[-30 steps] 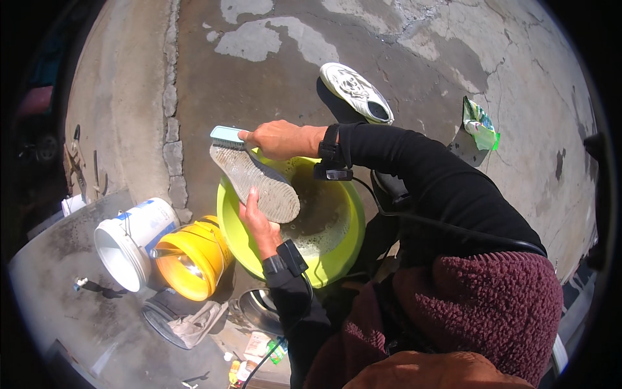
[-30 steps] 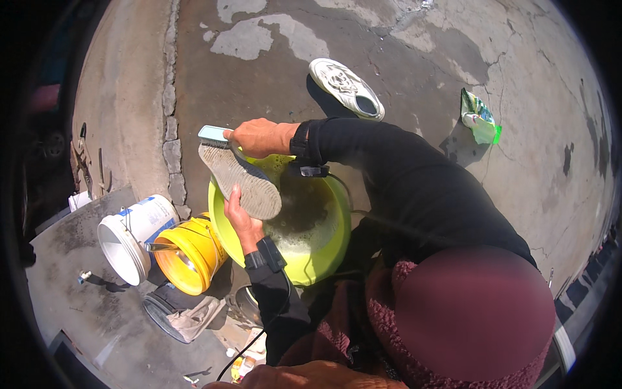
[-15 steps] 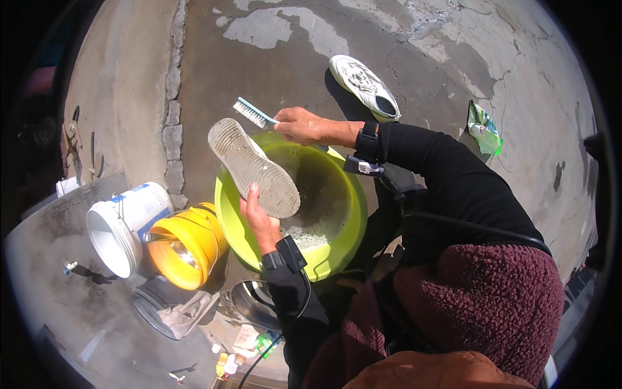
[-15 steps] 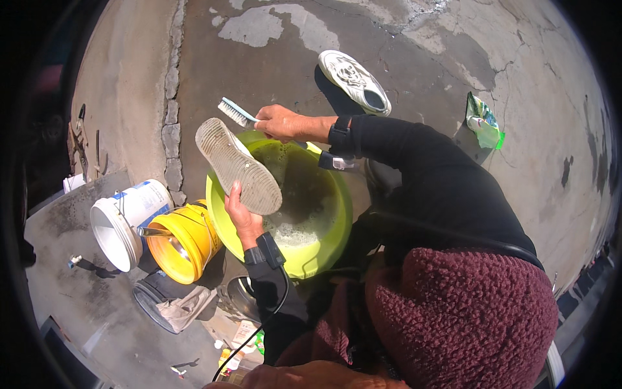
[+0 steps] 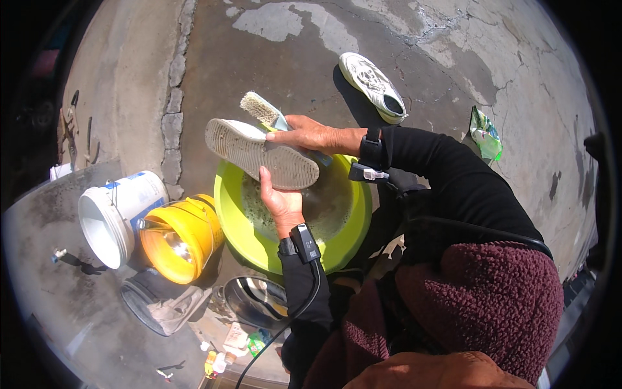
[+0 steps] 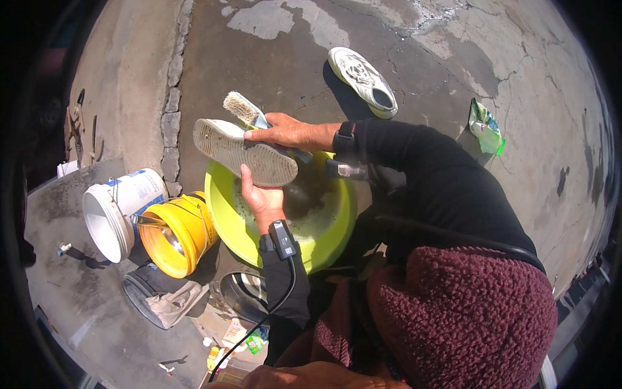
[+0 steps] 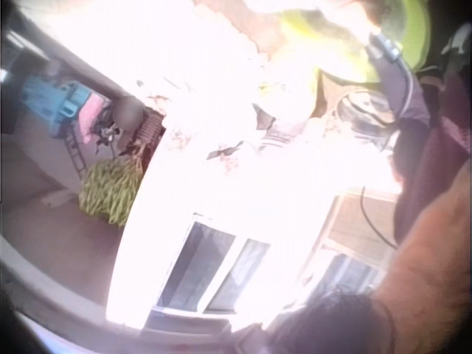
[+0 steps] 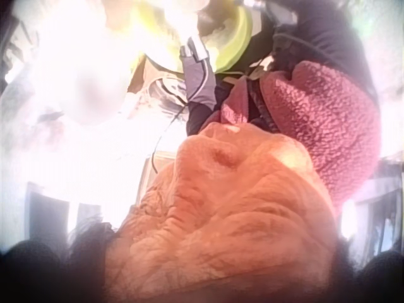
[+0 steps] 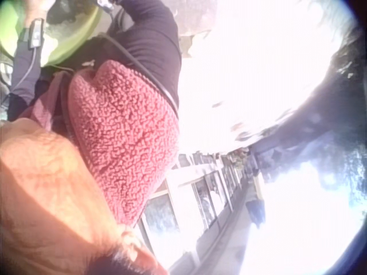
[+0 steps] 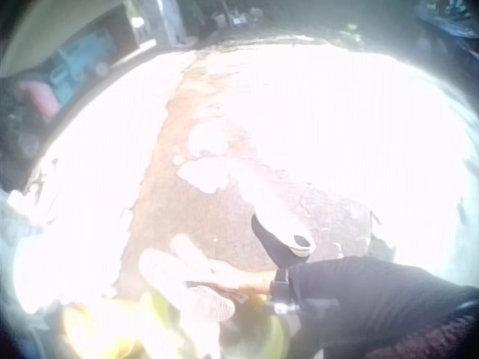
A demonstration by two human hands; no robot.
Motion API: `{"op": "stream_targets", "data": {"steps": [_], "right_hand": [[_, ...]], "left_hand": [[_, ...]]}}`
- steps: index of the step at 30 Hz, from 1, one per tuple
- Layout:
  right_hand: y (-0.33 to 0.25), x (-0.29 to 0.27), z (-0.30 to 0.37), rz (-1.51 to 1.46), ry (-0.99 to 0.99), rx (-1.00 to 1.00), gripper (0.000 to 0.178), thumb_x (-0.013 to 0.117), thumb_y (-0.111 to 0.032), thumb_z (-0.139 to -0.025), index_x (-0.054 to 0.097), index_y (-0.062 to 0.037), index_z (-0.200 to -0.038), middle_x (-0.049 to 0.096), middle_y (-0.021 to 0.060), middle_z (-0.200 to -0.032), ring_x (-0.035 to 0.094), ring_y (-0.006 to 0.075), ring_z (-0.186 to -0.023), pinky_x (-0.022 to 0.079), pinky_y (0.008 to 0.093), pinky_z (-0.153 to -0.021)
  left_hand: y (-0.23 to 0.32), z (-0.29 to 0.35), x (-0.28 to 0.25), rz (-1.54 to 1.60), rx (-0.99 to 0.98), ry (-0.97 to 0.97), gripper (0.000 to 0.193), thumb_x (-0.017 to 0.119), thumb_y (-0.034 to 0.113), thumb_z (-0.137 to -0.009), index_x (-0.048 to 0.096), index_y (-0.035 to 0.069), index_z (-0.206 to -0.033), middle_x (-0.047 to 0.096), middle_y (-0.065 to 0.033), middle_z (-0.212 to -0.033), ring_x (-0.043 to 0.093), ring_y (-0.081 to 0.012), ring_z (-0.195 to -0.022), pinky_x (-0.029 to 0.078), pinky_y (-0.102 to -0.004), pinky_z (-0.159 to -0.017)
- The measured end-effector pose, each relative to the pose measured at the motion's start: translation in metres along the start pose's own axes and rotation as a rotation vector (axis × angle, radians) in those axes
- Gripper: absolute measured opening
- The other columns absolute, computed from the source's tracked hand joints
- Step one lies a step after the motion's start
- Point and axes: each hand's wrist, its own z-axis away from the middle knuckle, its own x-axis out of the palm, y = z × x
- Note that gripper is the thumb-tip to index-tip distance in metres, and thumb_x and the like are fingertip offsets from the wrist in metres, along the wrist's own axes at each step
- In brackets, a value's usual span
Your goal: The person scrubs a white sneaker with a brush and soapy water in a green basin. They rotate the shoe to clean the upper, laces, and sole, repeatedly dipping the brush into the basin.
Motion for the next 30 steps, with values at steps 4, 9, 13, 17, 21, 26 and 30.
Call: {"op": "stream_targets", "data": {"steps": [4,9,13,17,21,26,30], "right_hand": [[-0.004,-0.001,-0.009,0.195,-0.061,-0.041,0.065,0.082,-0.040,-0.074,0.056,0.0023,-0.116,0.064,0.0143,-0.106,0.062,0.0207,-0.102,0.049,0.0338,-0.091],[-0.012,-0.003,-0.011,0.173,-0.012,-0.077,0.061,0.081,-0.029,-0.073,0.055,0.0033,-0.118,0.065,0.0171,-0.106,0.065,0.0222,-0.099,0.050,0.0344,-0.091],[-0.015,-0.008,-0.006,0.172,-0.036,-0.074,0.061,0.078,-0.028,-0.076,0.053,0.0027,-0.122,0.064,0.0168,-0.110,0.063,0.0239,-0.103,0.049,0.0357,-0.094],[-0.016,-0.008,-0.003,0.224,-0.081,-0.070,0.063,0.074,-0.031,-0.078,0.053,-0.0002,-0.128,0.063,0.0173,-0.113,0.061,0.0263,-0.109,0.046,0.0380,-0.098],[-0.017,-0.007,-0.001,0.243,-0.071,-0.122,0.059,0.074,-0.030,-0.078,0.054,-0.0014,-0.125,0.064,0.0164,-0.112,0.061,0.0251,-0.107,0.046,0.0375,-0.095],[-0.015,-0.006,-0.001,0.237,-0.067,-0.053,0.057,0.073,-0.027,-0.078,0.055,-0.0013,-0.126,0.064,0.0149,-0.113,0.061,0.0224,-0.107,0.047,0.0367,-0.094],[-0.012,-0.007,-0.004,0.201,-0.069,-0.126,0.052,0.076,-0.025,-0.078,0.058,-0.0020,-0.121,0.066,0.0127,-0.109,0.062,0.0203,-0.102,0.048,0.0347,-0.091]], "left_hand": [[-0.003,-0.002,-0.007,-0.095,0.004,-0.034,0.067,0.057,0.044,-0.096,0.038,0.003,-0.146,0.047,-0.0113,-0.143,0.044,-0.0276,-0.131,0.033,-0.0455,-0.111],[0.001,0.009,-0.065,-0.307,0.122,0.155,0.067,0.048,0.051,-0.100,0.040,0.001,-0.144,0.045,-0.0126,-0.144,0.041,-0.0255,-0.132,0.027,-0.0425,-0.114],[0.005,0.024,-0.137,-0.277,-0.047,0.915,0.054,0.037,0.040,-0.102,0.044,0.002,-0.139,0.053,-0.0122,-0.130,0.051,-0.0229,-0.119,0.038,-0.0380,-0.106],[-0.020,0.024,-0.158,-0.664,-0.183,0.829,0.028,0.050,0.024,-0.094,0.061,0.005,-0.113,0.064,-0.0086,-0.106,0.060,-0.0226,-0.100,0.049,-0.0366,-0.089],[-0.015,0.013,-0.107,0.335,-0.040,0.168,0.027,0.054,0.017,-0.094,0.063,0.002,-0.114,0.068,-0.0115,-0.109,0.064,-0.0289,-0.104,0.052,-0.0417,-0.095],[0.074,-0.017,-0.010,-0.037,0.347,0.057,0.047,0.047,0.026,-0.103,0.043,-0.005,-0.139,0.050,-0.0175,-0.138,0.046,-0.0277,-0.132,0.037,-0.0430,-0.113],[0.090,-0.017,0.022,-0.447,0.300,-0.104,0.059,0.044,0.031,-0.103,0.030,-0.002,-0.150,0.037,-0.0205,-0.152,0.028,-0.0305,-0.145,0.012,-0.0441,-0.120]]}}
